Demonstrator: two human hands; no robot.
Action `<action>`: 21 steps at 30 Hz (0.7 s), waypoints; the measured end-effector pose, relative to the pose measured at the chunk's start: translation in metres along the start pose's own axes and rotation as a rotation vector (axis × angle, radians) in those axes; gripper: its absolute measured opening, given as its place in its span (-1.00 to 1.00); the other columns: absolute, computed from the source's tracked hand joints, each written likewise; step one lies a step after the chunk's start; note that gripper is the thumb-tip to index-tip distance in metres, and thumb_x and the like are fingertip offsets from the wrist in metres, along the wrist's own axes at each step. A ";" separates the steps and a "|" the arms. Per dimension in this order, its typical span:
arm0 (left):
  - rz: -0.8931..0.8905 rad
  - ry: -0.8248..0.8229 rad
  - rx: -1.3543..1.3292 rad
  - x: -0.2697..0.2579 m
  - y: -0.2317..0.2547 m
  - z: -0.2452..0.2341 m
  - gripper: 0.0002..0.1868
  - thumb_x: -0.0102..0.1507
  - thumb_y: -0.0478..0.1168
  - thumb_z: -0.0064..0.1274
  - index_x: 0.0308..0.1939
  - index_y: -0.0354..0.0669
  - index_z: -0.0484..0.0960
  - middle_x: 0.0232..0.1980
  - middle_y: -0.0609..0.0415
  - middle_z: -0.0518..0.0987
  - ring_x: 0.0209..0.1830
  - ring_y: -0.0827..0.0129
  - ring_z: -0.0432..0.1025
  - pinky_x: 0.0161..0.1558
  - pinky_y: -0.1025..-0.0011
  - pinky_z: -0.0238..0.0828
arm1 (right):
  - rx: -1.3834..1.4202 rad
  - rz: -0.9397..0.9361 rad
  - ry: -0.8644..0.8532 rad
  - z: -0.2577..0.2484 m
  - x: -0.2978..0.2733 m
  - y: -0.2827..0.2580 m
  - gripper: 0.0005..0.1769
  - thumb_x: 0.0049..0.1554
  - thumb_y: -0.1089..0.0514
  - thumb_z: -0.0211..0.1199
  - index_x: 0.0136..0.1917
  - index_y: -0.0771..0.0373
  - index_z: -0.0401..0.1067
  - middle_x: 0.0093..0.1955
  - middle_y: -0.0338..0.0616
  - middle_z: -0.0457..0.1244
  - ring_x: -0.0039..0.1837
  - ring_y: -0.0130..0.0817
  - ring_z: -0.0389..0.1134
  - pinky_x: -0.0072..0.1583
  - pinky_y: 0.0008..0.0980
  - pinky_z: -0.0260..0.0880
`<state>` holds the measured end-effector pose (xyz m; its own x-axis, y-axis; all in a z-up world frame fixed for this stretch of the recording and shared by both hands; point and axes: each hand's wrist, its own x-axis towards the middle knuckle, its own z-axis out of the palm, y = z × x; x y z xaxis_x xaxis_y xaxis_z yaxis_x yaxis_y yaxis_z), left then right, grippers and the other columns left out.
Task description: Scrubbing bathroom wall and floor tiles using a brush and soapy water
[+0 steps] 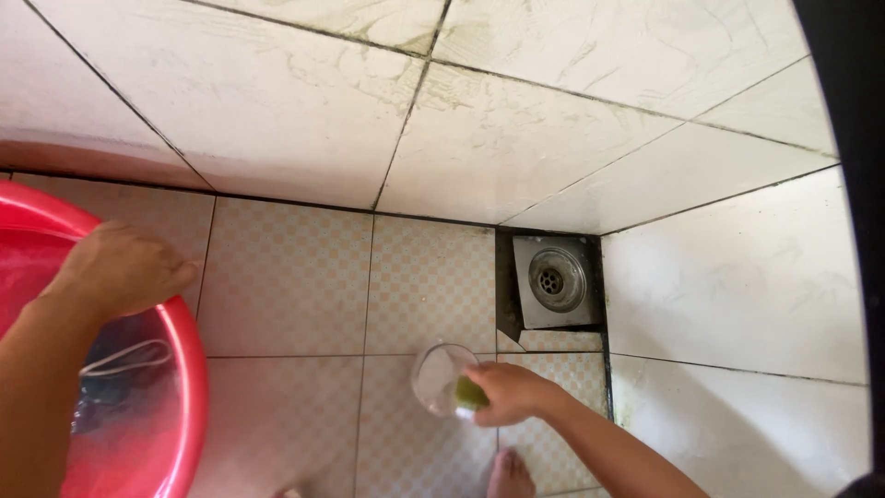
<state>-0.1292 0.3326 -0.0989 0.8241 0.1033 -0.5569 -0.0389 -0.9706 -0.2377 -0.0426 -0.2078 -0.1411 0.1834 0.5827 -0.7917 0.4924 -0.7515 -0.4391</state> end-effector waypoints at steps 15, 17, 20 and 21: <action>-0.100 0.030 -0.037 -0.022 -0.020 0.040 -0.53 0.31 0.13 -0.25 -0.32 0.12 0.78 -0.07 0.26 0.73 0.10 0.32 0.56 0.29 0.27 0.41 | 0.064 0.268 -0.227 0.041 -0.073 0.083 -0.21 -0.01 -0.07 0.46 0.44 0.02 0.26 0.25 -0.12 0.30 0.23 -0.23 0.34 0.27 -0.22 0.39; -0.080 -0.016 -0.003 -0.022 -0.019 0.038 -0.55 0.32 0.12 -0.25 -0.30 0.16 0.78 -0.05 0.26 0.72 0.11 0.31 0.56 0.28 0.27 0.42 | 0.030 0.194 -0.186 0.030 -0.089 0.085 -0.15 -0.04 -0.06 0.52 0.45 0.03 0.25 0.31 -0.13 0.27 0.32 -0.22 0.30 0.35 -0.23 0.32; -0.118 -0.016 -0.022 -0.022 -0.008 0.041 -0.54 0.37 0.14 -0.26 -0.27 0.17 0.78 -0.04 0.19 0.74 0.06 0.26 0.60 0.22 0.24 0.46 | 0.084 0.238 -0.130 -0.020 -0.111 0.066 -0.08 -0.05 -0.12 0.52 0.50 -0.03 0.22 0.40 -0.20 0.24 0.40 -0.29 0.28 0.42 -0.28 0.29; -0.099 0.051 -0.062 -0.021 -0.003 0.038 -0.62 0.33 0.09 -0.17 -0.25 0.15 0.76 -0.02 0.18 0.71 0.05 0.24 0.60 0.13 0.19 0.50 | 0.176 0.152 0.079 -0.037 -0.109 0.064 -0.10 -0.03 -0.05 0.49 0.52 0.00 0.21 0.40 -0.15 0.24 0.40 -0.26 0.28 0.39 -0.26 0.31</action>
<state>-0.1678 0.3420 -0.1171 0.8499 0.1898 -0.4915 0.0781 -0.9679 -0.2389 0.0006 -0.3079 -0.0667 0.3137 0.4757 -0.8218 0.2993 -0.8709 -0.3898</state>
